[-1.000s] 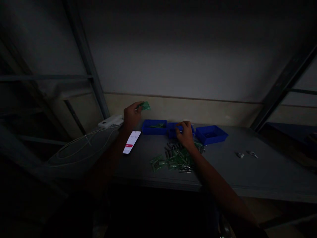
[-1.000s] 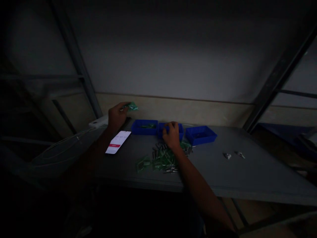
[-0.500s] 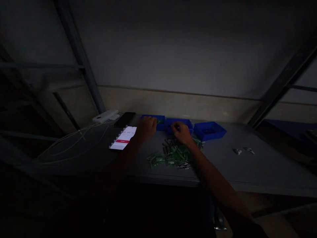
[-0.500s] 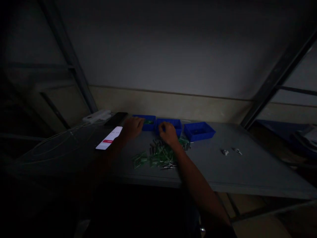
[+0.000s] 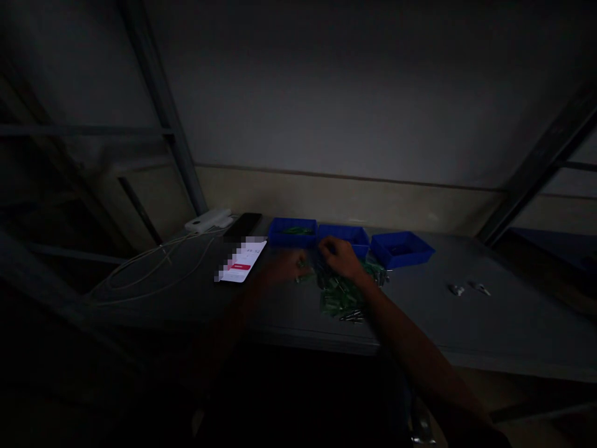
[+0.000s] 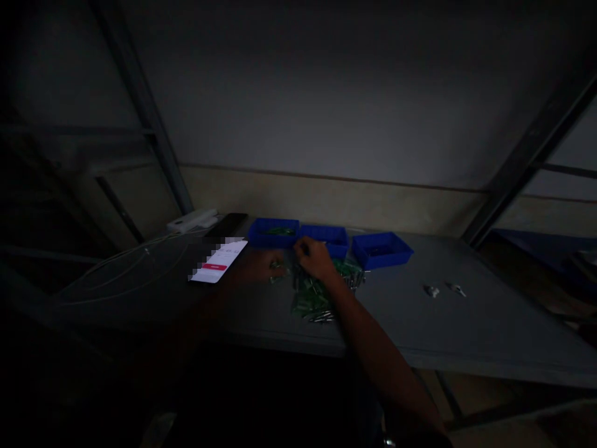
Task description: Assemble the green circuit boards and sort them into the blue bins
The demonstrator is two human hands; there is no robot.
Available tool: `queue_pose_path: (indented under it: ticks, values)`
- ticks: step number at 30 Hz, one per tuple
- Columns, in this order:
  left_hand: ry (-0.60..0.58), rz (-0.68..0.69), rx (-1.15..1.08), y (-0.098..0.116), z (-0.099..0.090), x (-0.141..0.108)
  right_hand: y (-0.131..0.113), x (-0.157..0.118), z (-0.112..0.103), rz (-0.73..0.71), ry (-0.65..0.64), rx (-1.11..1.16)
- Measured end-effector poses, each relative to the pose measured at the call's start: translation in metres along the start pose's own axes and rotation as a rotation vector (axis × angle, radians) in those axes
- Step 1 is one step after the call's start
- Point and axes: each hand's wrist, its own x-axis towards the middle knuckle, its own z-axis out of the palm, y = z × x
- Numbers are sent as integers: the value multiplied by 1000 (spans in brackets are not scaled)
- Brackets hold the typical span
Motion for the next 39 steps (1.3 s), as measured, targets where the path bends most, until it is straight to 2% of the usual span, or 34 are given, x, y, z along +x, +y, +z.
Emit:
queue_pose_path:
  ticks: [1, 4, 8, 11, 14, 17, 23, 29, 34, 39]
  values:
    - [20, 18, -71, 0, -5, 9, 0, 0, 1, 15, 5, 33]
    - [207, 74, -316, 4, -17, 35, -2, 1, 1, 83, 65, 182]
    - [405, 177, -653, 20, -10, 60, -1, 5, -3, 222, 190, 446]
    - [446, 213, -791, 27, 9, 68, 5, 8, -9, 286, 233, 558]
    - [388, 135, -857, 25, 28, 65, 11, 9, -12, 285, 221, 566]
    - [345, 72, -844, 21, 38, 60, 14, 10, -12, 253, 246, 545]
    - [403, 144, -644, 19, 36, 56, 20, 9, -7, 238, 301, 386]
    - [462, 110, -546, 22, 39, 50, 18, 7, -3, 194, 326, 253]
    - [514, 72, -515, 18, 44, 48, 17, 9, -2, 204, 270, 288]
    - [611, 64, -437, 15, 42, 46, 21, 7, -2, 246, 271, 347]
